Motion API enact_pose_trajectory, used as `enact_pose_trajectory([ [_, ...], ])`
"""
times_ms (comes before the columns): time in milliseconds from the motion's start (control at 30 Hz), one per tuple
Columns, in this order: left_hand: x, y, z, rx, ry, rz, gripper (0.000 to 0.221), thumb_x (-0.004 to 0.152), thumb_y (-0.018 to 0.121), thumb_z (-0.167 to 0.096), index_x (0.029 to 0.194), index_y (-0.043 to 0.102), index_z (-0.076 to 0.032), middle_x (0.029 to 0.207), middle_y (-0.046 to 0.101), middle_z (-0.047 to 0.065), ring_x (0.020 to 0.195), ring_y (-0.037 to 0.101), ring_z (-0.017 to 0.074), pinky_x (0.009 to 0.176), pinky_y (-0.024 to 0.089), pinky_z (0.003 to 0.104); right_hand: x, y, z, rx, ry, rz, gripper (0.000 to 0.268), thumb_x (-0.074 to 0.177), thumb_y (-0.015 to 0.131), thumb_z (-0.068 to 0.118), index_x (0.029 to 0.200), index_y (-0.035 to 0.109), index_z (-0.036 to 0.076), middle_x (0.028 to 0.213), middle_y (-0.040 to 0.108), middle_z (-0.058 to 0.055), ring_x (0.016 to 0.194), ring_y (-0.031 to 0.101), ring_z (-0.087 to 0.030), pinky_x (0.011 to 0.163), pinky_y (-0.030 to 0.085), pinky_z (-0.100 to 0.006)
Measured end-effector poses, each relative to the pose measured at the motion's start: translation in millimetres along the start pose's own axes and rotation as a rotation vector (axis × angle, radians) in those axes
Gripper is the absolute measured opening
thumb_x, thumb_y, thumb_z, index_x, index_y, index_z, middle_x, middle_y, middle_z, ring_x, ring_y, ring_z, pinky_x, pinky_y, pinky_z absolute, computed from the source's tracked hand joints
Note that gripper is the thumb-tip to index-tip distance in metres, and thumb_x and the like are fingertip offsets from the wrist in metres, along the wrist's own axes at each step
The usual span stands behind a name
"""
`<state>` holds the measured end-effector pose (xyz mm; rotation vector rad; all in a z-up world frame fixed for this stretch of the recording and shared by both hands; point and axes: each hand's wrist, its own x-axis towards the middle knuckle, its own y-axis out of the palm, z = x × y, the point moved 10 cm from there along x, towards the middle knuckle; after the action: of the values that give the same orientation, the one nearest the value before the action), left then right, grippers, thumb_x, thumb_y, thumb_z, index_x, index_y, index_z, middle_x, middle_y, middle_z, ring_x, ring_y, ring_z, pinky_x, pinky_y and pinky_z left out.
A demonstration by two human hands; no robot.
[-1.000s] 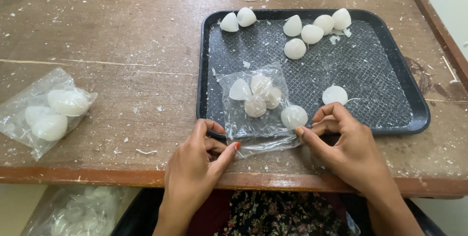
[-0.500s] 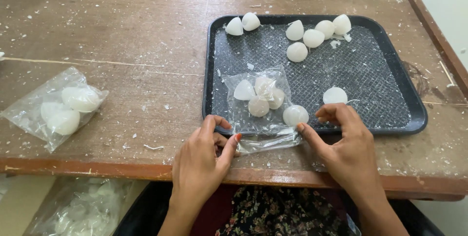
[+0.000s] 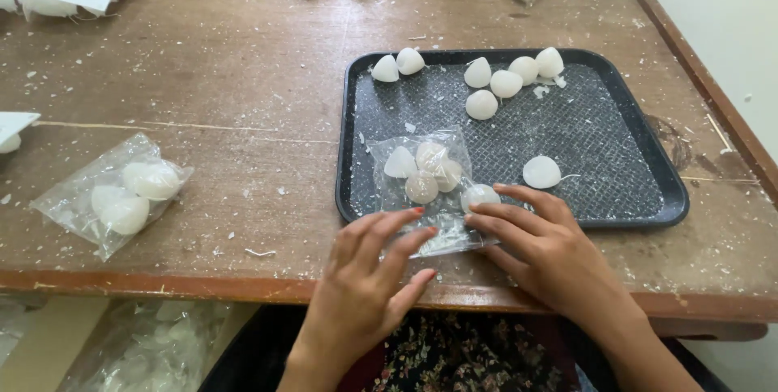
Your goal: The person is packaging small white cone-shaped wax items into plastic bags.
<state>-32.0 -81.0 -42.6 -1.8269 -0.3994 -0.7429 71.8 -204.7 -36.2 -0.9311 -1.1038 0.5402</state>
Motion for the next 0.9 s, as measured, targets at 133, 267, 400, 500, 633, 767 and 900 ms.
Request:
enact_pose_trajectory([
  [133, 19, 13, -12, 0.029, 0.073, 0.016, 0.047, 0.091, 0.068, -0.014, 0.135, 0.061, -0.002, 0.139, 0.063, 0.013, 0.13, 0.057, 0.0293, 0.111, 0.044, 0.044, 11, 2, 3, -0.045, -0.086, 0.027, 0.034, 0.079, 0.075, 0.017, 0.113, 0.074, 0.012, 0.12, 0.073, -0.003, 0.123, 0.061, -0.027, 0.102, 0.047, -0.046],
  [267, 23, 12, 7, -0.065, 0.011, -0.004, 0.035, 0.093, 0.06, -0.004, 0.127, 0.068, -0.002, 0.119, 0.074, 0.012, 0.114, 0.07, 0.0245, 0.107, 0.051, 0.042, 11, -1, -10, 0.04, -0.024, -0.02, 0.03, 0.082, 0.074, 0.013, 0.112, 0.075, 0.013, 0.112, 0.076, -0.006, 0.114, 0.068, -0.023, 0.107, 0.048, -0.045],
  [400, 26, 12, 11, -0.046, 0.04, 0.009, 0.029, 0.093, 0.061, -0.004, 0.121, 0.07, -0.002, 0.108, 0.077, 0.011, 0.103, 0.075, 0.023, 0.101, 0.055, 0.04, 13, -2, -14, 0.089, 0.013, -0.068, 0.028, 0.085, 0.074, 0.013, 0.113, 0.075, 0.012, 0.112, 0.076, -0.008, 0.112, 0.07, -0.022, 0.107, 0.048, -0.043],
  [500, 31, 10, 7, -0.042, 0.046, -0.029, 0.028, 0.092, 0.062, -0.004, 0.119, 0.071, -0.004, 0.109, 0.077, 0.012, 0.103, 0.075, 0.0236, 0.1, 0.056, 0.039, 26, -4, 12, 0.056, -0.075, -0.085, 0.028, 0.085, 0.074, 0.015, 0.112, 0.075, 0.009, 0.113, 0.076, -0.008, 0.114, 0.069, -0.023, 0.106, 0.048, -0.045],
  [633, 24, 19, 7, -0.041, 0.047, 0.011, 0.026, 0.089, 0.063, -0.004, 0.114, 0.072, -0.004, 0.107, 0.077, 0.012, 0.101, 0.076, 0.0243, 0.098, 0.057, 0.038, 20, 13, 14, 0.042, -0.138, -0.058, 0.025, 0.085, 0.073, 0.014, 0.109, 0.074, 0.008, 0.11, 0.077, -0.006, 0.111, 0.071, -0.021, 0.107, 0.048, -0.046],
  [767, 13, 14, 19, -0.099, -0.003, 0.04, 0.027, 0.088, 0.066, -0.004, 0.113, 0.074, -0.005, 0.107, 0.078, 0.01, 0.101, 0.075, 0.0255, 0.091, 0.058, 0.036, 9, 19, 1, 0.12, -0.084, -0.039, 0.024, 0.088, 0.069, 0.007, 0.111, 0.075, 0.012, 0.108, 0.078, -0.005, 0.104, 0.074, -0.017, 0.112, 0.049, -0.045],
  [900, 4, 5, 21, -0.078, 0.007, 0.027, 0.028, 0.085, 0.066, -0.004, 0.111, 0.074, -0.005, 0.107, 0.078, 0.009, 0.101, 0.075, 0.0261, 0.092, 0.058, 0.036, -2, 16, -8, 0.177, -0.004, -0.064, 0.03, 0.086, 0.067, 0.002, 0.112, 0.075, 0.013, 0.111, 0.078, -0.004, 0.104, 0.076, -0.018, 0.113, 0.05, -0.044],
])
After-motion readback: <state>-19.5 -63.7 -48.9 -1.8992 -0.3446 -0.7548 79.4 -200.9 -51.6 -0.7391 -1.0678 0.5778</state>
